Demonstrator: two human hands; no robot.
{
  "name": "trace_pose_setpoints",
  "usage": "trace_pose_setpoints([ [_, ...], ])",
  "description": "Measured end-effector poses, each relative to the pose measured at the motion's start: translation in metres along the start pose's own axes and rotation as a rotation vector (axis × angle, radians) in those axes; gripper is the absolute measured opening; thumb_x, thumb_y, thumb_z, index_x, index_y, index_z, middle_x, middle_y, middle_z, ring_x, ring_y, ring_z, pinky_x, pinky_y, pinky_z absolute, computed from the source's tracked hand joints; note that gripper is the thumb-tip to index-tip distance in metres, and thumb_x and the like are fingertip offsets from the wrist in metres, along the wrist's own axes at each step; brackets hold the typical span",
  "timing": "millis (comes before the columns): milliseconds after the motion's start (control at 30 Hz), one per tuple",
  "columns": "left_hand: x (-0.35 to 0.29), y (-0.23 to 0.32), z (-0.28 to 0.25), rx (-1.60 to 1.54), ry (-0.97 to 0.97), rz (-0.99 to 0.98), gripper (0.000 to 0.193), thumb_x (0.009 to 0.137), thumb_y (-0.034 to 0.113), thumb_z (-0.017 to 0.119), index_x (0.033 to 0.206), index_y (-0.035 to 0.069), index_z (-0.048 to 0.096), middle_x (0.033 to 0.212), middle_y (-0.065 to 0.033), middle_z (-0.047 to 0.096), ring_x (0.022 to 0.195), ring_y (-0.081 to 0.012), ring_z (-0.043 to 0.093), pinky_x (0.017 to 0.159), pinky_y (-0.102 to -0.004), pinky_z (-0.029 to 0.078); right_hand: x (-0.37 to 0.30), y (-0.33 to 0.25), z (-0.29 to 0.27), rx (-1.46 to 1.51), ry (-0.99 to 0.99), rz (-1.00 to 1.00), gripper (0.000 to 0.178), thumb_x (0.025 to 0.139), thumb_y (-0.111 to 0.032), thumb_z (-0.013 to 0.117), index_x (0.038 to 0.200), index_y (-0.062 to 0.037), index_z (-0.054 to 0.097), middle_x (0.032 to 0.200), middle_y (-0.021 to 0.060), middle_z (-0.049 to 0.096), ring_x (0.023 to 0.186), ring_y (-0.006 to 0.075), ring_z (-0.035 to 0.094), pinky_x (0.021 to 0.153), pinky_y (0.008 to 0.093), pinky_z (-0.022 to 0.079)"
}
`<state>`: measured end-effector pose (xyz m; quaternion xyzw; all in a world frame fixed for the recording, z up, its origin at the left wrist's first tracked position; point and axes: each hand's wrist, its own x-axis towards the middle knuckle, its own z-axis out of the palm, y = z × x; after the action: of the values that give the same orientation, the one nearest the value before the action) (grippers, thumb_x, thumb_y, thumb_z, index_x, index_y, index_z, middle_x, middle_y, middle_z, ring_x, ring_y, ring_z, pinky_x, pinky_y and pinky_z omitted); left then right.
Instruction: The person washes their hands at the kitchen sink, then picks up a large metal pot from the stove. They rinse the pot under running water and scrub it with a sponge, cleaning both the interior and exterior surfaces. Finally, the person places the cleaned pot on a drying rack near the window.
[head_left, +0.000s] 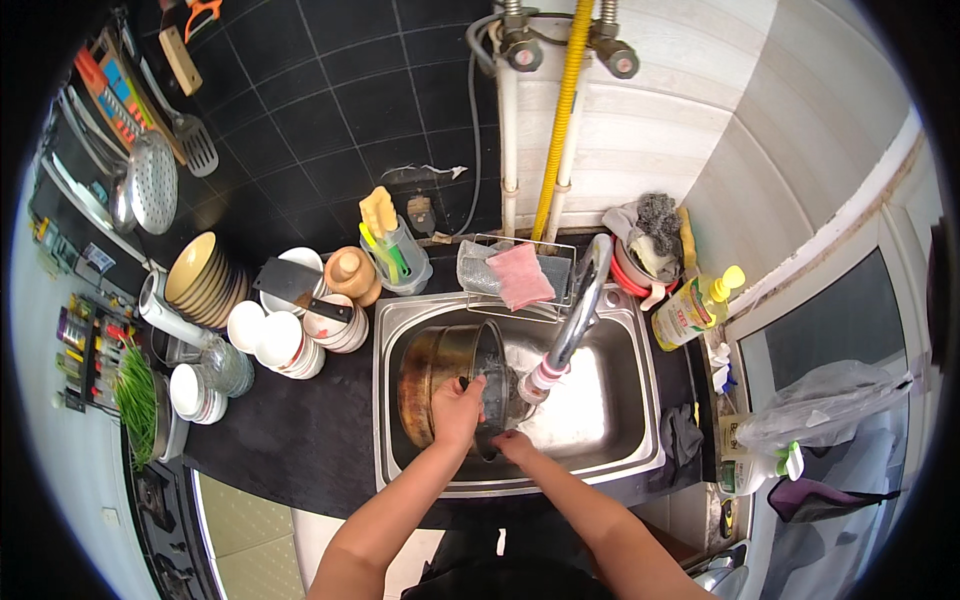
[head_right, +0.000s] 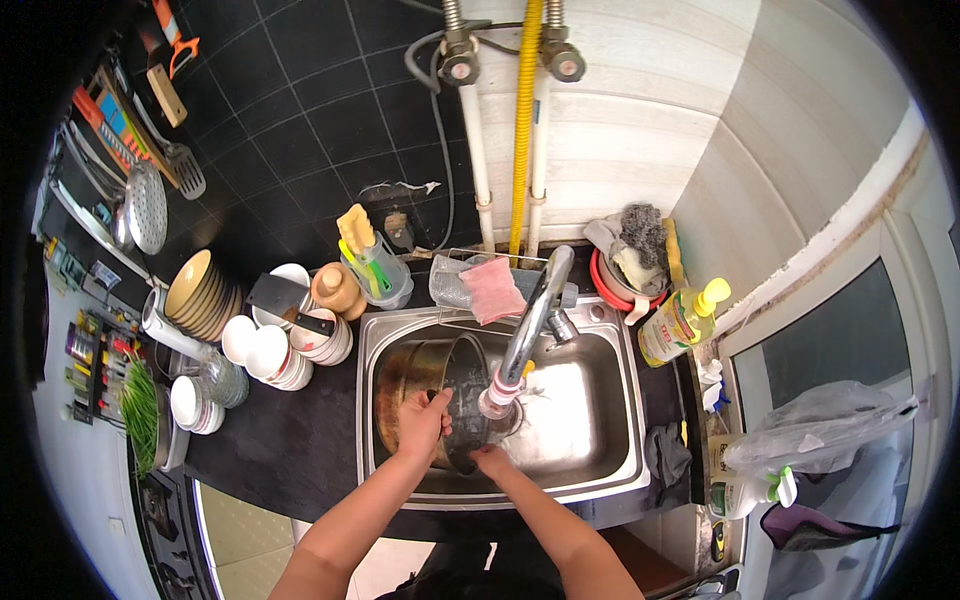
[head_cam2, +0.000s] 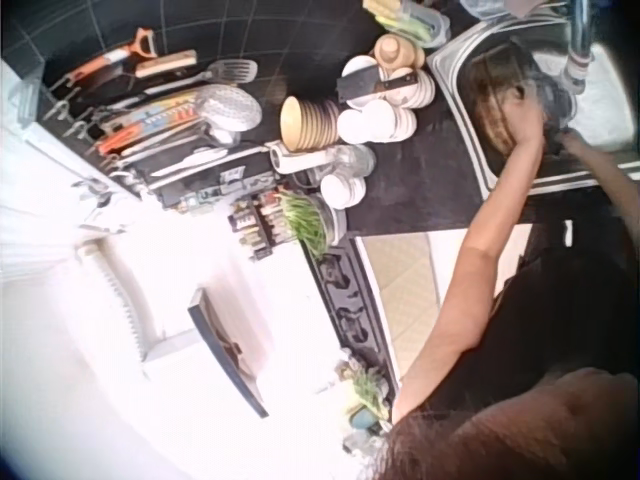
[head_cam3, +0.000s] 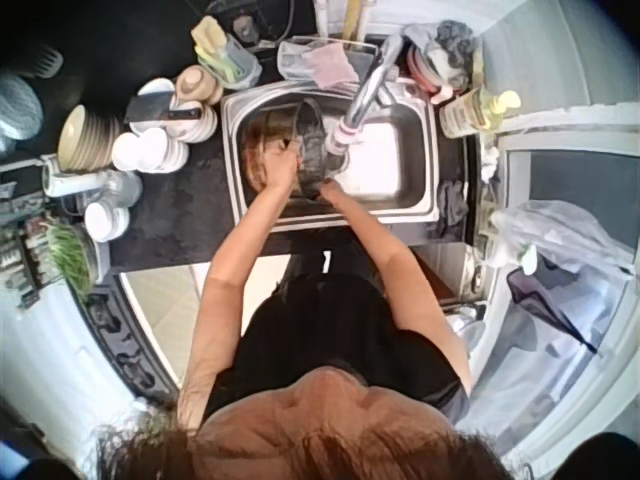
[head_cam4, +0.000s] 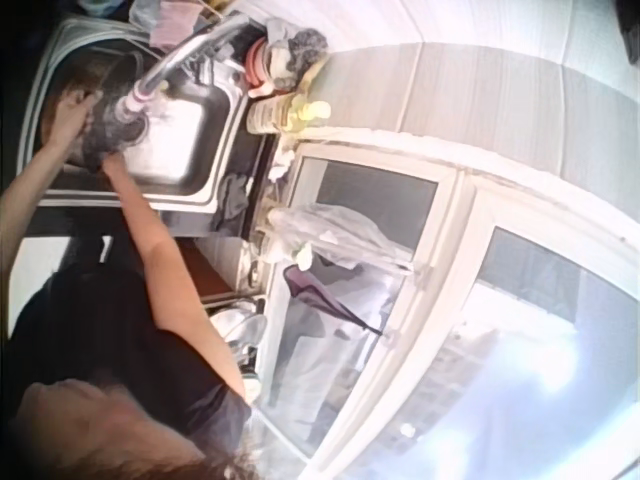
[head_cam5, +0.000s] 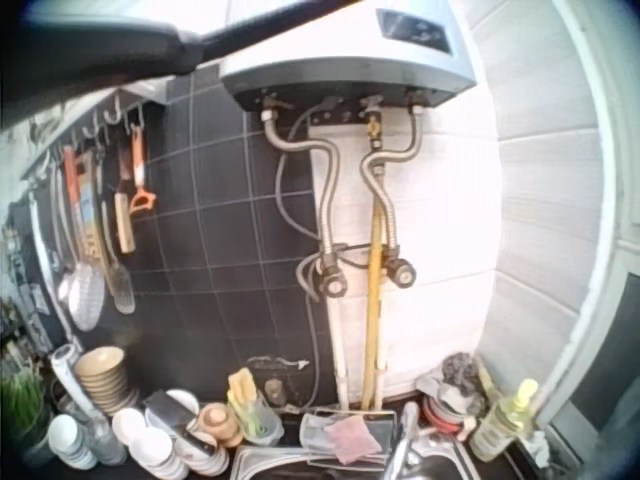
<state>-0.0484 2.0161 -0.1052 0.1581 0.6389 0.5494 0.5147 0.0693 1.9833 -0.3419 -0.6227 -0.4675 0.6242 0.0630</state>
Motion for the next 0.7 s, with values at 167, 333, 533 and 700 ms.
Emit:
trace_pose_setpoints([
  [167,-0.017,0.016,0.003,-0.004,-0.074,0.004,0.025,0.080,0.006,0.057,0.067,0.009,0.036,0.060,-0.0052,0.049,0.048,-0.0125,0.047,0.041,-0.0250,0.041,-0.029,-0.028,0.032,-0.039,-0.107,-0.106,0.035,0.072,-0.033,0.062,0.091,-0.0039,0.063,0.085,0.0140,0.063,0.081,0.0251,0.060,0.073,0.0349,0.045],
  [333,-0.037,0.017,0.007,0.011,-0.110,0.027,0.021,0.081,0.003,0.054,0.070,0.007,0.037,0.063,-0.0053,0.048,0.050,-0.0137,0.049,0.046,-0.0270,0.046,-0.041,-0.042,0.066,0.436,-0.282,-0.191,0.036,0.078,-0.030,0.055,0.103,-0.0037,0.057,0.100,0.0156,0.060,0.094,0.0228,0.056,0.080,0.0348,0.043],
  [533,-0.050,0.006,0.003,0.106,-0.159,0.104,0.016,0.081,0.004,0.056,0.082,0.000,0.041,0.064,-0.0044,0.049,0.052,-0.0106,0.052,0.045,-0.0239,0.044,-0.109,-0.096,0.057,0.816,-0.286,-0.253,0.035,0.084,-0.026,0.051,0.111,-0.0040,0.051,0.107,0.0109,0.056,0.099,0.0196,0.052,0.085,0.0322,0.041],
  [700,-0.062,0.009,0.013,0.211,-0.177,0.197,0.016,0.080,0.003,0.056,0.084,-0.001,0.041,0.066,-0.0059,0.051,0.054,-0.0113,0.053,0.049,-0.0238,0.044,-0.099,-0.093,0.069,0.936,-0.382,-0.212,0.032,0.083,-0.027,0.052,0.106,-0.0052,0.054,0.102,0.0080,0.057,0.095,0.0166,0.052,0.080,0.0312,0.042],
])
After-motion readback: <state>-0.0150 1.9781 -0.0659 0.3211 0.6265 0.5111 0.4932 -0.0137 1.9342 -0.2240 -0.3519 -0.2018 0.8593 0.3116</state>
